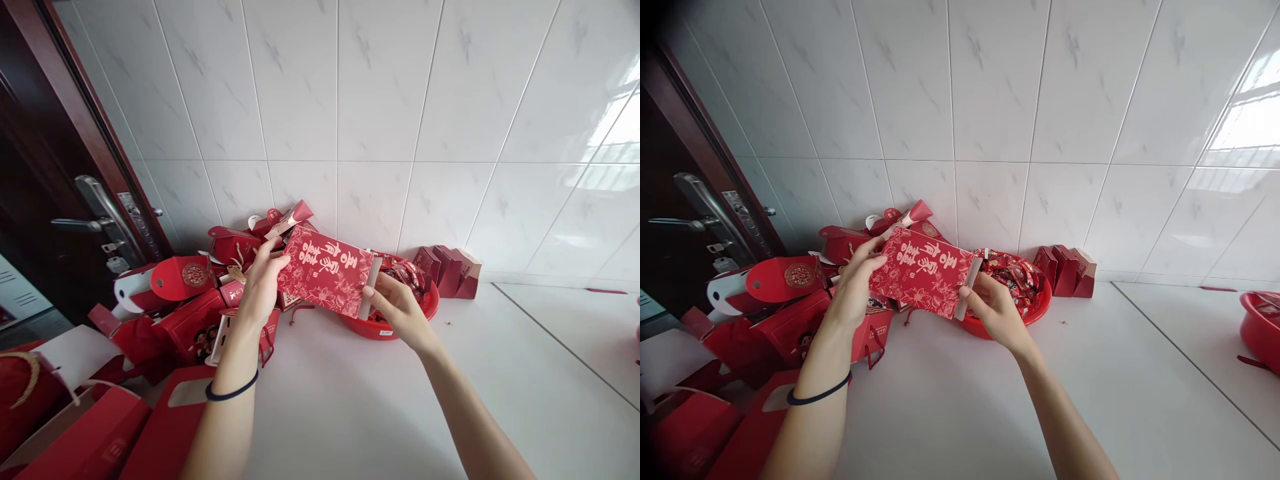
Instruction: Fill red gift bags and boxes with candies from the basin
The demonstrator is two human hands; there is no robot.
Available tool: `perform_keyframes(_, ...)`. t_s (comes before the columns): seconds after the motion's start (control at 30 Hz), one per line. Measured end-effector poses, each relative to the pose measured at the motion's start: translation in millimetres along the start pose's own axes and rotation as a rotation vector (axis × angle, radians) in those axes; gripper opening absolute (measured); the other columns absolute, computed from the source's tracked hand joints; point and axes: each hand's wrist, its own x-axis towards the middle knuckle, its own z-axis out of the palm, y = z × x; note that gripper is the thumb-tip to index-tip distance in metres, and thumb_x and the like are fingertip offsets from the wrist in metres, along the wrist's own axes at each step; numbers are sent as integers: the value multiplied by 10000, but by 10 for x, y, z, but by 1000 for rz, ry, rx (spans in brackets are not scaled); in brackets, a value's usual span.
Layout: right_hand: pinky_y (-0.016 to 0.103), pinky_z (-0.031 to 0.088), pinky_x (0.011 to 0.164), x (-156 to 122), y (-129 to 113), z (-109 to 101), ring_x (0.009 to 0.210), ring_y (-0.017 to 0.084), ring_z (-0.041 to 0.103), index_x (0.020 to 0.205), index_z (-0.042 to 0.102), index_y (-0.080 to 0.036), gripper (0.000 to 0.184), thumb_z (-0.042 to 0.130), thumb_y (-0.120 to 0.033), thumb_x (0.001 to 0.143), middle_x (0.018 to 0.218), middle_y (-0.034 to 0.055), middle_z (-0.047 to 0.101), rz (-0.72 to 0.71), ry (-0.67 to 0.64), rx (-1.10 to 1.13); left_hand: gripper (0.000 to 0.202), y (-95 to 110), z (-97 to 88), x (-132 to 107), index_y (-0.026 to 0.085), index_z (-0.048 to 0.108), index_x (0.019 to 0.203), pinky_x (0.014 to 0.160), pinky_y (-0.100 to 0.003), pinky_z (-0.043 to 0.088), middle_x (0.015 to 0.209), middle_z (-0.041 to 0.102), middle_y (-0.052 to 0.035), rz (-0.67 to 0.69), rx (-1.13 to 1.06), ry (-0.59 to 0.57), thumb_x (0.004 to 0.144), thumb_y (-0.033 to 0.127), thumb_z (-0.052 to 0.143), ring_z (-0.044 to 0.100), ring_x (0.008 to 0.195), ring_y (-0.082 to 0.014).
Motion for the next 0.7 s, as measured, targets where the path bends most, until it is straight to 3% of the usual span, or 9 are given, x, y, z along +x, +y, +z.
perform_keyframes(0.13, 290, 497, 712, -49, -143, -98, 807, 180, 600, 980, 675, -212, 277, 580, -472, 966, 921, 45, 674, -45, 98, 10, 655, -37, 60, -15, 236, 492, 1428, 966, -442, 533, 1277, 669, -86, -171, -32, -144, 785, 356, 532, 644, 1147, -304)
perform_keyframes(0.23, 259, 392, 566, -98, -219, -194, 654, 138, 489, 828, 634, -198, 315, 603, -488, 948, 744, 11, 567, -10, 148, -42, 709, -25, 139, -80, 268, 480, 1447, 986, -448, 523, 1281, 665, -89, -238, 78, -225, 751, 327, 603, 651, 1143, -297)
perform_keyframes(0.33, 257, 247, 500, -153, -272, -279, 565, 101, 321, 678, 496, -195, 416, 609, -497, 940, 634, -33, 385, 5, 130, -167, 596, 10, 263, -178, 258, 565, 1354, 1047, -438, 488, 1346, 638, -101, -116, 95, -266, 766, 323, 645, 615, 1229, -292)
perform_keyframes(0.43, 270, 177, 498, -195, -310, -320, 562, 95, 220, 631, 344, -208, 489, 586, -481, 956, 628, -51, 254, -21, 62, -308, 418, 48, 411, -298, 221, 644, 1215, 1077, -422, 470, 1329, 659, -108, 20, 5, -337, 821, 363, 645, 602, 1259, -289)
perform_keyframes(0.57, 273, 207, 514, -229, -342, -314, 579, 103, 248, 642, 336, -208, 459, 526, -434, 994, 627, -44, 289, -32, -33, -464, 327, 63, 590, -459, 207, 668, 1132, 1043, -388, 482, 1224, 701, -94, 110, -47, -441, 876, 409, 640, 628, 1190, -267)
perform_keyframes(0.7, 272, 296, 548, -251, -349, -316, 601, 122, 327, 628, 382, -205, 459, 490, -436, 1009, 630, -23, 373, -53, -76, -559, 204, 52, 676, -538, 207, 638, 1030, 1044, -360, 460, 1134, 702, -69, 150, -6, -476, 869, 331, 649, 633, 1132, -232)
